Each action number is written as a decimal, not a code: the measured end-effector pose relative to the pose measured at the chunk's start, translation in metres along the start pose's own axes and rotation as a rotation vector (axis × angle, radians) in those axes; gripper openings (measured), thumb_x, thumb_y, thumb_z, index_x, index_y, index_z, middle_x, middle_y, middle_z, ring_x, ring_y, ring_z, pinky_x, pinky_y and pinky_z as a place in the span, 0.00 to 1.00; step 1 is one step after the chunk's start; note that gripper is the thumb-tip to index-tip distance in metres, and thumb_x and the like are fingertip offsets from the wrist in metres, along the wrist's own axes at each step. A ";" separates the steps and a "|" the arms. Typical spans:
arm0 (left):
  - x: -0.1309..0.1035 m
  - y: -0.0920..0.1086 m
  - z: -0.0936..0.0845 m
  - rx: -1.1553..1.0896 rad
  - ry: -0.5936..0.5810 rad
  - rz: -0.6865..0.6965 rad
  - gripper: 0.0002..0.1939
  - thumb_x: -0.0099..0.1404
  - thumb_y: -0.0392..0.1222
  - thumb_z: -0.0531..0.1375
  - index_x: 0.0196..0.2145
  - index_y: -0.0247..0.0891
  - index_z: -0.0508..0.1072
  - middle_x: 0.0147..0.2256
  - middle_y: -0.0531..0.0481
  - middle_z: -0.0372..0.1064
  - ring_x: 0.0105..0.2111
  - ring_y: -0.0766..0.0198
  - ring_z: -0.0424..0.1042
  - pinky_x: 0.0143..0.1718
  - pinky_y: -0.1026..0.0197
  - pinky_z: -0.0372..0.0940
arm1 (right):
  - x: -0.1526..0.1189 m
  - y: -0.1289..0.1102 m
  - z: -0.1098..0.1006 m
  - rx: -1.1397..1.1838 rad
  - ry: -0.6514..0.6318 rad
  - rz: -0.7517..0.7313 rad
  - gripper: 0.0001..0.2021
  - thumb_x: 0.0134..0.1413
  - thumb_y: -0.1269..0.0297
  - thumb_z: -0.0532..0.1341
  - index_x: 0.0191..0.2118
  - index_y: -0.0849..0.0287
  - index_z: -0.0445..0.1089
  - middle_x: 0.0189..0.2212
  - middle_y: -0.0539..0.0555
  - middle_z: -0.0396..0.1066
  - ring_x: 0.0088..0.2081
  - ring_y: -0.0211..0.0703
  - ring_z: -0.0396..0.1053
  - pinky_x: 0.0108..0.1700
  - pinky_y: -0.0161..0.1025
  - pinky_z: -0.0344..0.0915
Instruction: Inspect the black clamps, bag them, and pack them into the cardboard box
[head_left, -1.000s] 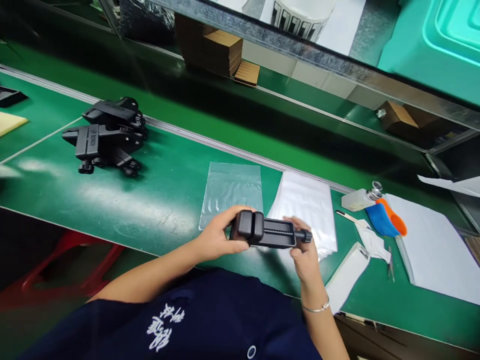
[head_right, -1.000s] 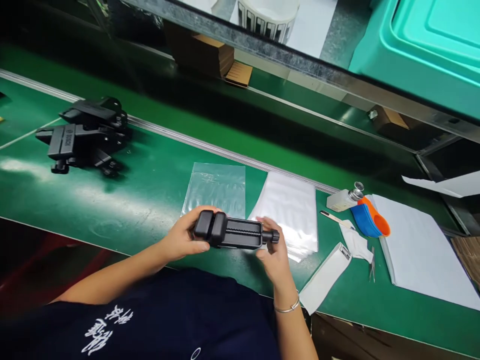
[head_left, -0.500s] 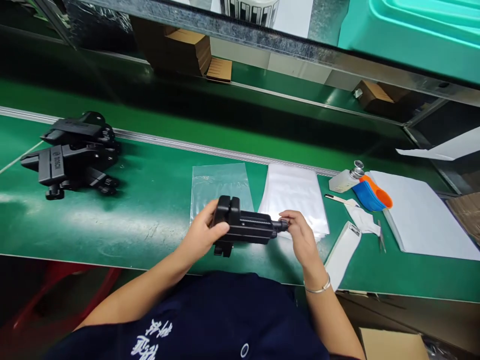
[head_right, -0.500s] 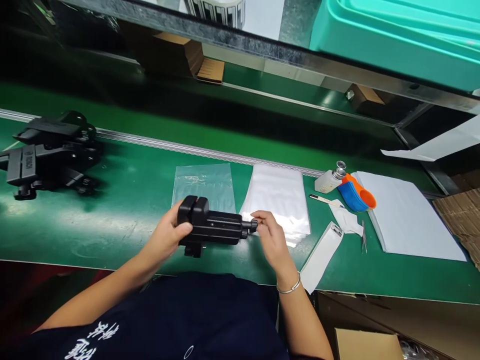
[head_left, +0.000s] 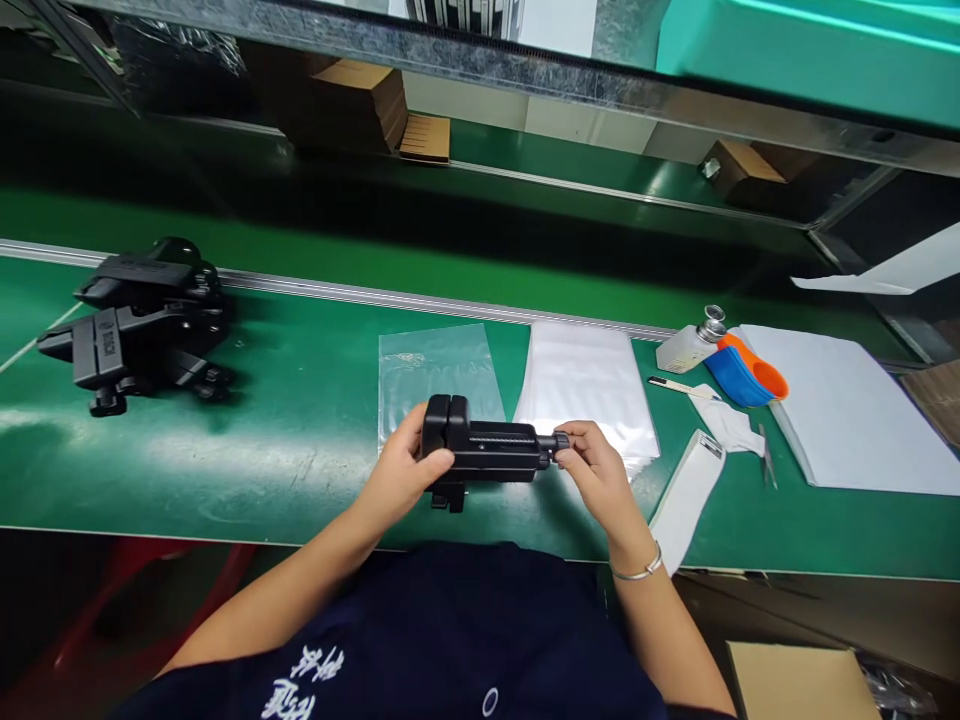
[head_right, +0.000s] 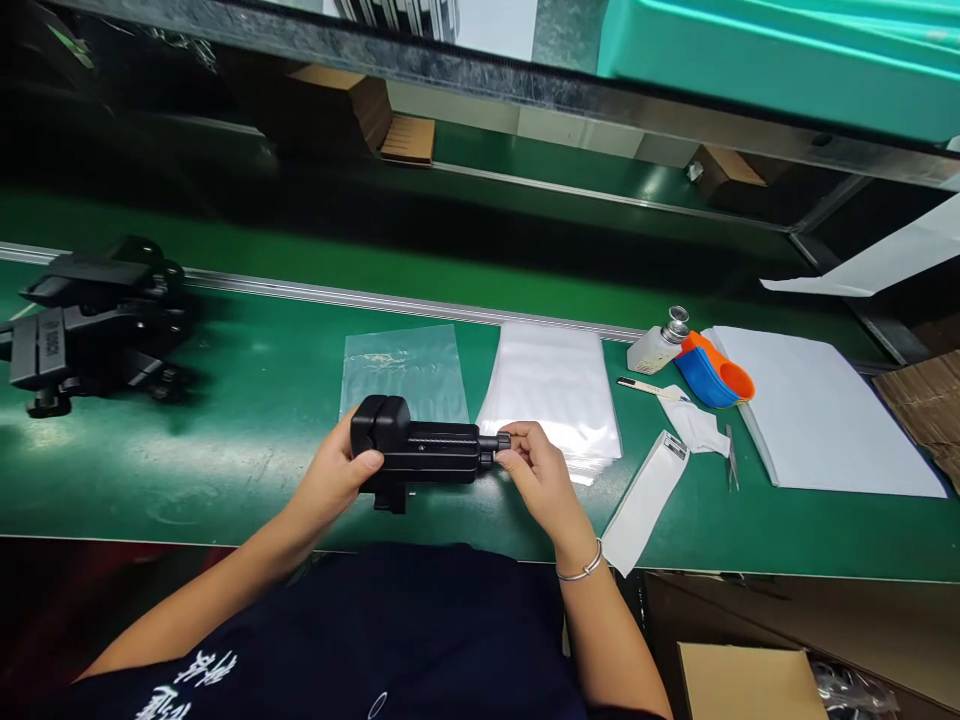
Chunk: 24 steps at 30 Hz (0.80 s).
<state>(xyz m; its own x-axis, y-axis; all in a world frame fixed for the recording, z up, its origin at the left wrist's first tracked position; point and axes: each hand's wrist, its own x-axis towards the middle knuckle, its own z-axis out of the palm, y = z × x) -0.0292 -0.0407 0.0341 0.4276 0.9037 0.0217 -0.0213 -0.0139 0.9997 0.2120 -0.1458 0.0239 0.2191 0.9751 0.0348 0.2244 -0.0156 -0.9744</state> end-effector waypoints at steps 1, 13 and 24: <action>0.000 0.000 0.000 0.013 -0.004 0.023 0.31 0.50 0.61 0.68 0.46 0.39 0.72 0.38 0.48 0.72 0.38 0.56 0.71 0.38 0.59 0.65 | -0.001 0.001 0.000 -0.007 0.001 0.004 0.10 0.63 0.54 0.58 0.46 0.52 0.67 0.30 0.49 0.67 0.31 0.40 0.65 0.33 0.37 0.61; 0.021 -0.008 0.017 -0.475 0.169 -0.321 0.28 0.47 0.64 0.69 0.34 0.37 0.75 0.31 0.50 0.74 0.34 0.62 0.71 0.36 0.63 0.64 | 0.013 0.012 0.020 0.146 0.136 0.023 0.13 0.56 0.53 0.65 0.42 0.54 0.75 0.42 0.53 0.74 0.46 0.48 0.69 0.54 0.47 0.63; 0.013 -0.015 0.021 -0.230 0.063 -0.071 0.32 0.62 0.66 0.57 0.52 0.37 0.70 0.46 0.44 0.72 0.48 0.53 0.68 0.50 0.55 0.62 | 0.029 0.021 0.029 0.352 0.375 0.056 0.15 0.51 0.51 0.67 0.39 0.55 0.73 0.37 0.51 0.73 0.41 0.43 0.68 0.50 0.45 0.63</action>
<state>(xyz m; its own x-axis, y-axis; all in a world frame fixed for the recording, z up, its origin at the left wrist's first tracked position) -0.0041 -0.0383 0.0195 0.3779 0.9241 -0.0564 -0.2012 0.1414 0.9693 0.1954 -0.1113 -0.0021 0.5614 0.8275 -0.0046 -0.1159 0.0731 -0.9906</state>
